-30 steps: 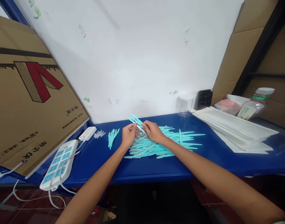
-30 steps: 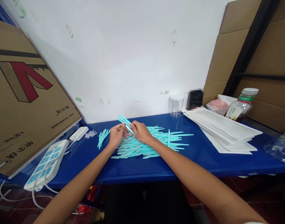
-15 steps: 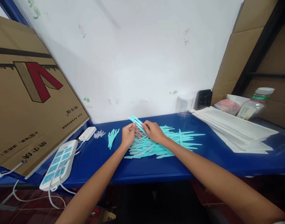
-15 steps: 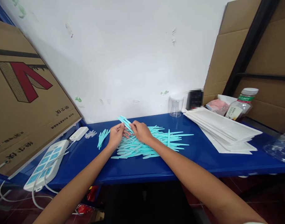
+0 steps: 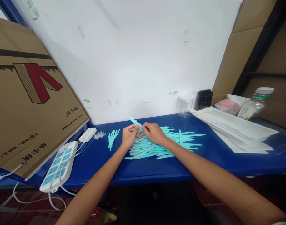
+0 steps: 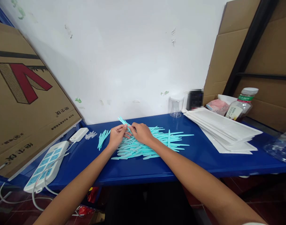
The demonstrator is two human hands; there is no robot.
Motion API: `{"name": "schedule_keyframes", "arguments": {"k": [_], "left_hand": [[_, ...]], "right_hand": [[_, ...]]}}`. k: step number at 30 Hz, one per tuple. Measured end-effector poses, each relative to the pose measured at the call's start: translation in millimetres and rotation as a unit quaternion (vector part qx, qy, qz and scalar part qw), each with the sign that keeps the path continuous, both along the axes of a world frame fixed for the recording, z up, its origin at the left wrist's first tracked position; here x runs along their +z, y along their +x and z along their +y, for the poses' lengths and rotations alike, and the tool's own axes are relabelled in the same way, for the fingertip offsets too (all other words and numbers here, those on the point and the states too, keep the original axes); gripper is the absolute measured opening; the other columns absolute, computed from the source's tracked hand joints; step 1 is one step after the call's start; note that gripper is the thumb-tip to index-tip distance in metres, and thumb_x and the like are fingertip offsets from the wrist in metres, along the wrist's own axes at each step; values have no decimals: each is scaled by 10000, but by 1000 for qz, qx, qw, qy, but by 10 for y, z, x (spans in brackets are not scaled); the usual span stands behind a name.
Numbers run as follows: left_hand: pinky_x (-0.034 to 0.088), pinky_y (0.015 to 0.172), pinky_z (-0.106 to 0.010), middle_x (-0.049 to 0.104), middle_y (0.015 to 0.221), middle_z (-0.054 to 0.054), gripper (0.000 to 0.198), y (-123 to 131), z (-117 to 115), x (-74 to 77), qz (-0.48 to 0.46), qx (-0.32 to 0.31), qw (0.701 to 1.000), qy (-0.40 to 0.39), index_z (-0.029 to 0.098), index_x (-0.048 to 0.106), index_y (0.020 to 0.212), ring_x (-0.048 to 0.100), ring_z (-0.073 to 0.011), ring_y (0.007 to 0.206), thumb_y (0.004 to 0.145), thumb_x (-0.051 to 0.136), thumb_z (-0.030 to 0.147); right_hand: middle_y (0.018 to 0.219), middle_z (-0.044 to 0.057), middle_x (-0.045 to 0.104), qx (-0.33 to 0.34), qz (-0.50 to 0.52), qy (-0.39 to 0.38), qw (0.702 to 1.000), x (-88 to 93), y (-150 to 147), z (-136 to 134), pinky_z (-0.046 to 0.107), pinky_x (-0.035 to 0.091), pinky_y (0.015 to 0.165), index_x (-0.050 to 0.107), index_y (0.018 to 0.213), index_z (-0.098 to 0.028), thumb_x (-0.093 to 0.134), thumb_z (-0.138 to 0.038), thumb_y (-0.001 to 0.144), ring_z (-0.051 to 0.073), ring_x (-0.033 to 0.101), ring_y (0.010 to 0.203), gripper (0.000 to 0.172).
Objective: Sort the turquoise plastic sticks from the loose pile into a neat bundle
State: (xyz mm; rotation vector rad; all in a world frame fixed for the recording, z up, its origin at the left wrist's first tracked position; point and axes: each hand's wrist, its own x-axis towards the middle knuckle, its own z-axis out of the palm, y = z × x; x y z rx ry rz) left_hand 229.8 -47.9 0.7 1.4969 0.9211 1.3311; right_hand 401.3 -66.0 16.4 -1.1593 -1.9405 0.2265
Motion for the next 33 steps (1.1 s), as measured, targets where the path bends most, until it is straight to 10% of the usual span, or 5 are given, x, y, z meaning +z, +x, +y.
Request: {"name": "schedule_keyframes", "arguments": {"k": [23, 33], "left_hand": [[604, 490, -286, 750, 817, -94, 469, -7, 10, -4, -4, 1, 1000, 10, 107, 728, 975, 717, -211, 673, 820, 728, 549], [584, 483, -270, 760, 836, -94, 478, -7, -9, 7, -7, -2, 1000, 2, 112, 729, 989, 725, -212, 680, 813, 735, 557]], "right_hand": [[786, 43, 717, 70, 191, -67, 977, -57, -48, 101, 256, 450, 599, 710, 937, -164, 598, -452, 934, 155, 602, 654, 309], [599, -16, 550, 44, 181, -65, 980, -37, -48, 63, 253, 354, 546, 557, 666, -184, 620, -519, 907, 125, 465, 567, 418]]}}
